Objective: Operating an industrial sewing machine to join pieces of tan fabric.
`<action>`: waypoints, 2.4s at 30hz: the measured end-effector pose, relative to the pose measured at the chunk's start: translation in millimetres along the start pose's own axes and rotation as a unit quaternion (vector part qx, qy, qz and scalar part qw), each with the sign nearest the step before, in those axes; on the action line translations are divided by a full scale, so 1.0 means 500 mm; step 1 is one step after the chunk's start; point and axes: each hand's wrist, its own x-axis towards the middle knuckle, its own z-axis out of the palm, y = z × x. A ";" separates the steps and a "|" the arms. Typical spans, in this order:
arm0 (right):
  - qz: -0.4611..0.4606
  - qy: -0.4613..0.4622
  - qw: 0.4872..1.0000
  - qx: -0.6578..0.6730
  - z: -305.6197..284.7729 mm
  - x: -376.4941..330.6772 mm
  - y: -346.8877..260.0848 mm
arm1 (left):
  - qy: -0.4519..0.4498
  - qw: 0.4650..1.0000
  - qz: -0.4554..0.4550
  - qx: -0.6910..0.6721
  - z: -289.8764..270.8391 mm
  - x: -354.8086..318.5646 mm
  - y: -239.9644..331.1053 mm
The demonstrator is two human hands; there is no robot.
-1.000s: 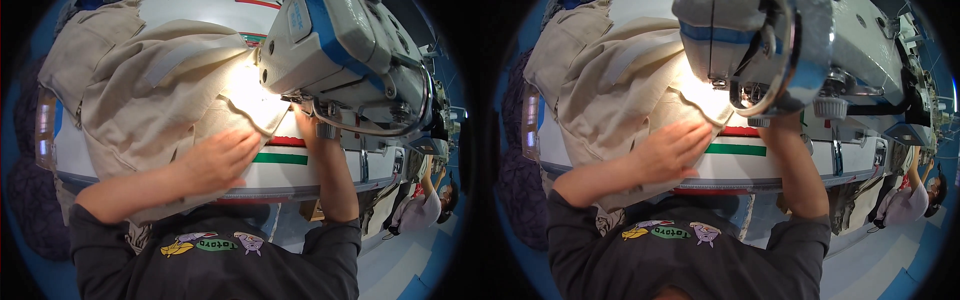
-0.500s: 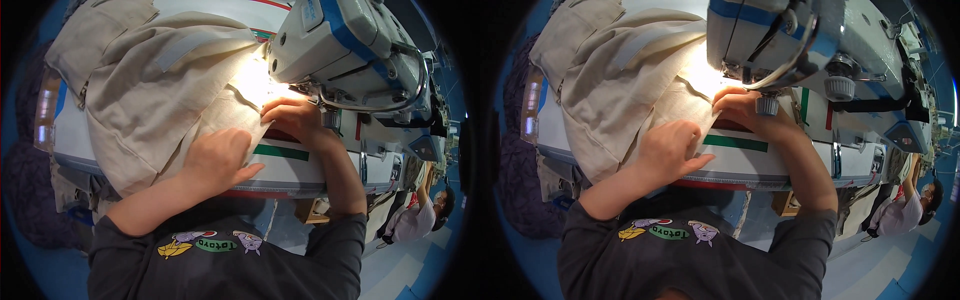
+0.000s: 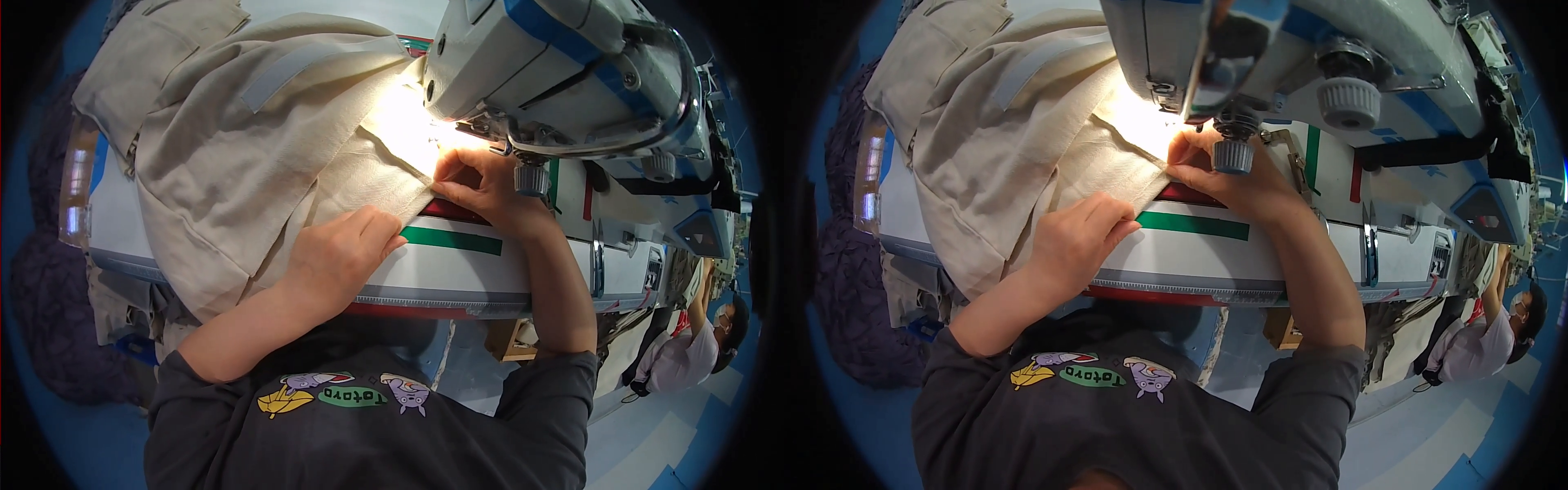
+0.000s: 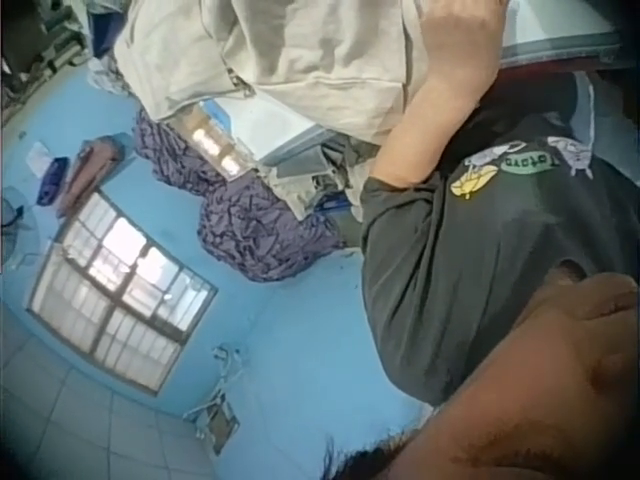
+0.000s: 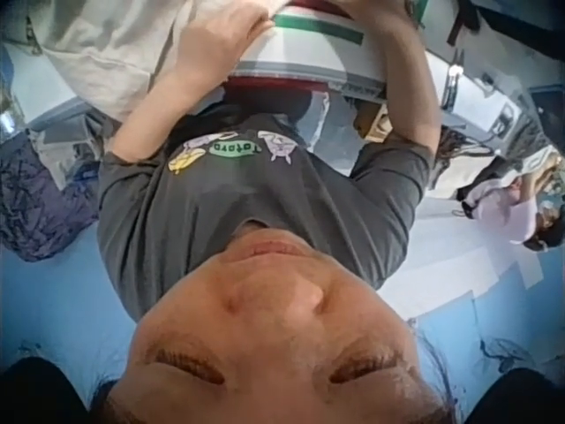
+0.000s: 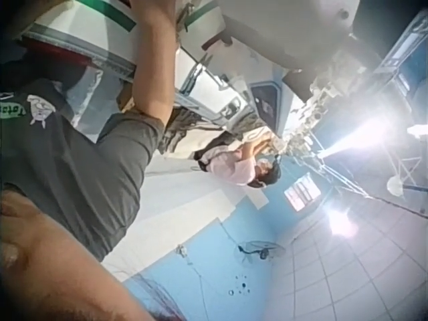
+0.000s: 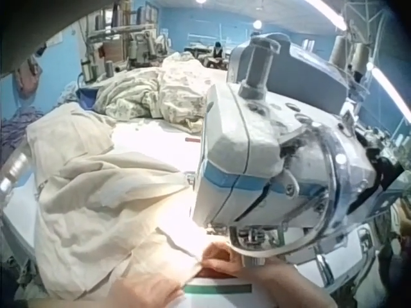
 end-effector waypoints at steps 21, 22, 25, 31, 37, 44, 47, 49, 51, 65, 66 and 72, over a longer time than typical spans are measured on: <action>-0.015 0.062 0.992 -0.106 0.010 0.011 0.012 | -0.229 0.961 -0.156 0.021 -0.050 0.069 -0.017; 0.006 0.074 0.989 -0.126 0.012 0.012 0.016 | -0.179 0.979 -0.095 0.019 -0.052 0.067 -0.022; -0.074 0.114 0.975 -0.178 0.019 0.014 0.018 | -0.111 0.987 0.105 0.055 -0.049 0.080 -0.065; -0.060 0.226 0.947 -0.219 0.033 0.006 0.033 | -0.161 0.922 0.337 0.100 -0.056 0.132 -0.125; 0.011 0.219 0.953 -0.210 0.005 0.007 0.018 | -0.163 0.951 0.259 0.041 -0.030 0.113 -0.112; 0.006 0.211 0.946 -0.248 -0.031 0.064 0.023 | -0.093 0.984 0.135 0.067 0.006 0.099 -0.078; 0.004 0.194 0.944 -0.267 -0.033 0.058 0.027 | -0.078 0.988 0.104 0.088 0.011 0.096 -0.068; 0.001 0.190 0.943 -0.273 -0.010 0.060 0.019 | -0.076 0.989 0.089 0.085 0.018 0.096 -0.066; -0.005 0.186 0.943 -0.277 0.004 0.058 0.014 | -0.067 0.990 0.082 0.091 0.024 0.093 -0.064; -0.050 0.244 0.941 -0.228 0.029 0.017 0.003 | -0.016 0.992 0.070 0.099 0.053 0.104 -0.036; -0.051 0.251 0.941 -0.223 0.035 -0.006 -0.001 | -0.007 0.993 0.073 0.095 0.053 0.103 -0.037; -0.138 0.320 0.906 -0.239 0.196 -0.090 -0.030 | -0.058 0.994 0.089 0.013 0.012 0.133 -0.074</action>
